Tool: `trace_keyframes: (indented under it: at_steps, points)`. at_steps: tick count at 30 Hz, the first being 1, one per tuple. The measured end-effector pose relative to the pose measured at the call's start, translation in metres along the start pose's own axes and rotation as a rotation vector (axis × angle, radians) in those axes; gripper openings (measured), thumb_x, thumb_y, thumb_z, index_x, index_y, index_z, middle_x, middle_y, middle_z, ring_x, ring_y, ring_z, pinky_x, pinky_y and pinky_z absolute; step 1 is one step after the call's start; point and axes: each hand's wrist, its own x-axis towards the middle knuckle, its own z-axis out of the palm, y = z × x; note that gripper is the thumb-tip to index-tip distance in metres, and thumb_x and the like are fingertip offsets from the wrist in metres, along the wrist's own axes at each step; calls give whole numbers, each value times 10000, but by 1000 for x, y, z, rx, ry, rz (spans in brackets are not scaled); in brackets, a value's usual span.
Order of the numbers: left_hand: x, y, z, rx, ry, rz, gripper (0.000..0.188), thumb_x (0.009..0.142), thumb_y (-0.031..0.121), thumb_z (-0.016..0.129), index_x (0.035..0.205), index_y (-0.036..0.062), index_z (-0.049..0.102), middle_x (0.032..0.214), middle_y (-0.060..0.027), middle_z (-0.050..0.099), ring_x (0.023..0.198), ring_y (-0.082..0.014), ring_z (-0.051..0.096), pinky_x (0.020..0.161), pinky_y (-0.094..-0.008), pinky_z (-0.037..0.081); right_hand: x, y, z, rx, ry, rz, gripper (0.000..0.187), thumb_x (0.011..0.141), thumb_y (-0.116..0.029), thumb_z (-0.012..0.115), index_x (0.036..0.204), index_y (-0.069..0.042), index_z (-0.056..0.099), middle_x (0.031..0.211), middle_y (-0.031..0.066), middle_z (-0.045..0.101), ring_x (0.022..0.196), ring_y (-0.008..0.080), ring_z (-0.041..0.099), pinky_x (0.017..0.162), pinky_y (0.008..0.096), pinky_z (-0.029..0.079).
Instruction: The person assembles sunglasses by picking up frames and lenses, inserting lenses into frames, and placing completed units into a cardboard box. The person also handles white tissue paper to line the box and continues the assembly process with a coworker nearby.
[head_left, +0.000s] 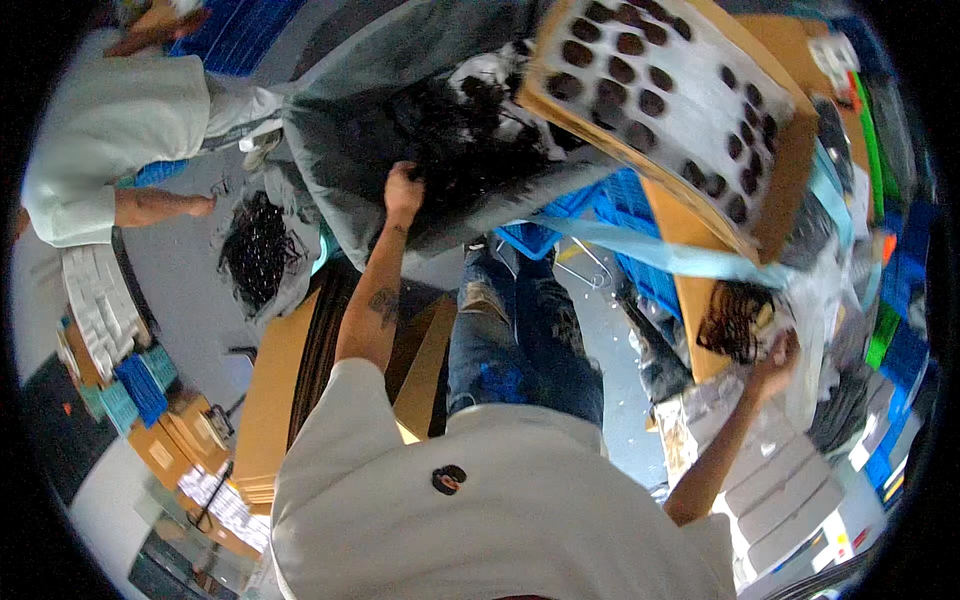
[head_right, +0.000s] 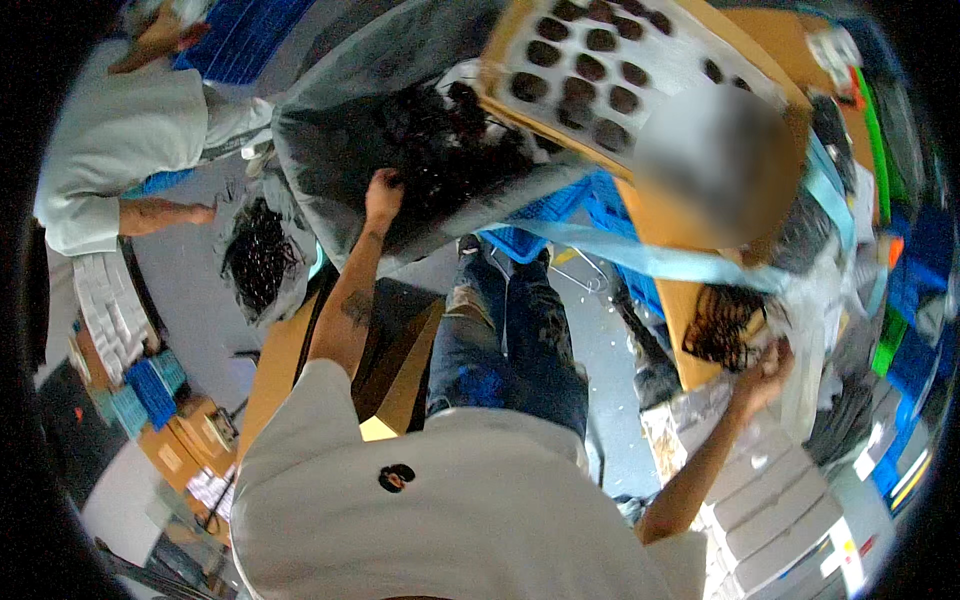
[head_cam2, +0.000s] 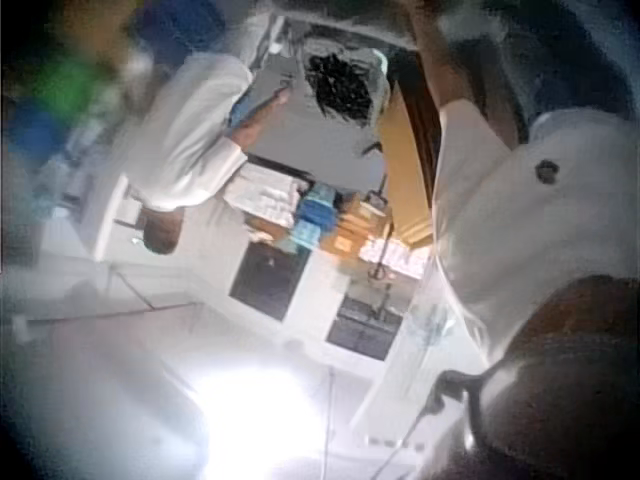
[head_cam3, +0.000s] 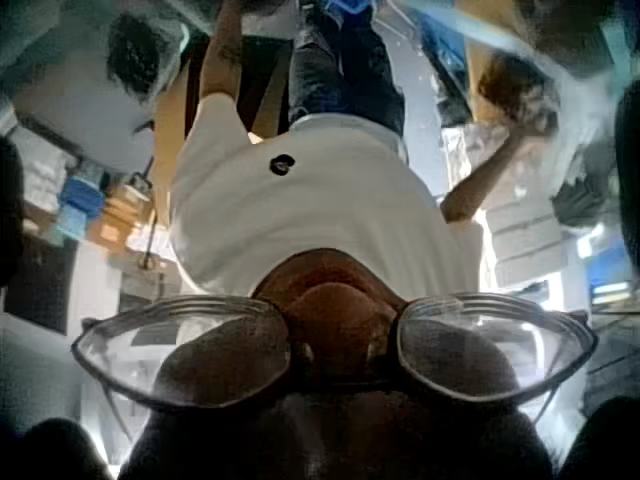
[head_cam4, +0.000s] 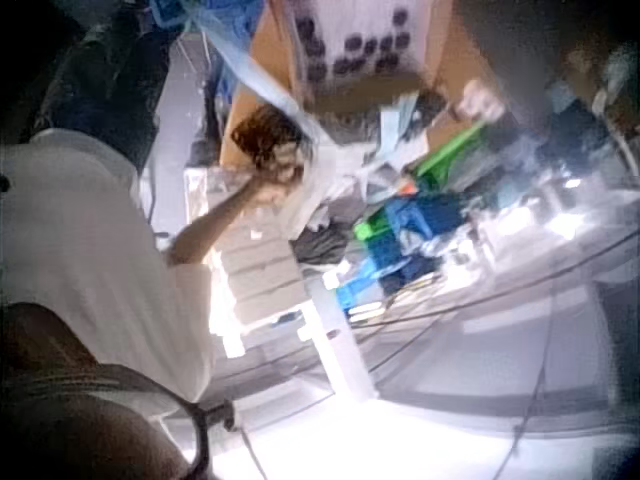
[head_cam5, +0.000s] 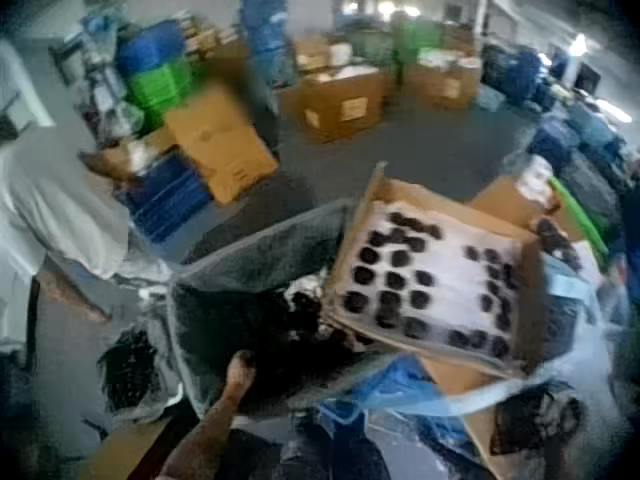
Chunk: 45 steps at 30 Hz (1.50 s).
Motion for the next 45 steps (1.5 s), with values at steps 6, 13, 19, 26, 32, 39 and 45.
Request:
trace_keyframes:
  at_steps: [6, 13, 19, 26, 32, 39, 45]
  points:
    - [21, -1, 74, 367, -115, 398, 431, 840, 375, 668, 1128, 58, 623, 1180, -219, 602, 1037, -379, 596, 912, -448, 487, -59, -136, 23, 2, 21, -481, 272, 993, -188, 492, 1074, 52, 591, 1015, 151, 642, 939, 260, 611, 845, 364, 480]
    - [23, 24, 38, 320, -61, 76, 354, 934, 367, 538, 1063, 73, 687, 1250, -161, 579, 1120, -464, 524, 972, -609, 378, -147, -207, 85, 427, -444, -380, 168, 842, 71, 549, 1004, 50, 590, 892, 157, 656, 807, 269, 620, 747, 345, 496]
    - [-10, 74, -77, 160, -42, 186, 288, 959, 259, 518, 983, -7, 624, 901, -206, 647, 929, -423, 606, 807, -509, 481, -137, -267, 81, 564, -523, -424, 200, 836, 98, 567, 1018, 17, 587, 869, 141, 665, 715, 228, 637, 661, 295, 504]
    - [-66, 84, -97, -711, -116, 181, 443, 1011, 464, 403, 764, 98, 436, 625, 24, 367, 551, -82, 336, 495, -260, 307, -107, -324, 83, 745, -530, -544, 199, 870, 25, 605, 1068, 3, 602, 873, 130, 652, 742, 204, 640, 694, 277, 509]
    - [-110, 140, -133, -1022, -99, 169, 443, 982, 491, 452, 755, 110, 434, 620, 38, 336, 504, -59, 275, 461, -224, 232, -89, -371, 114, 714, -714, -670, 400, 823, -5, 655, 1206, -12, 541, 1061, 182, 622, 957, 322, 622, 840, 383, 500]
    - [-197, 243, -227, -1371, -603, 267, 377, 979, 384, 508, 749, 91, 449, 619, 43, 354, 499, -55, 277, 443, -231, 184, -55, -419, 132, 693, -482, -1072, 568, 822, -4, 636, 1348, -47, 426, 1296, 214, 517, 1192, 389, 496, 986, 437, 409]
    - [-229, 300, -264, -1319, -452, 522, 782, 922, 703, 214, 998, -7, 531, 1023, -153, 577, 943, -285, 565, 886, -409, 437, -58, -391, 73, 867, -789, -780, 188, 913, -69, 549, 1077, 16, 577, 861, 175, 690, 795, 356, 671, 685, 394, 525]
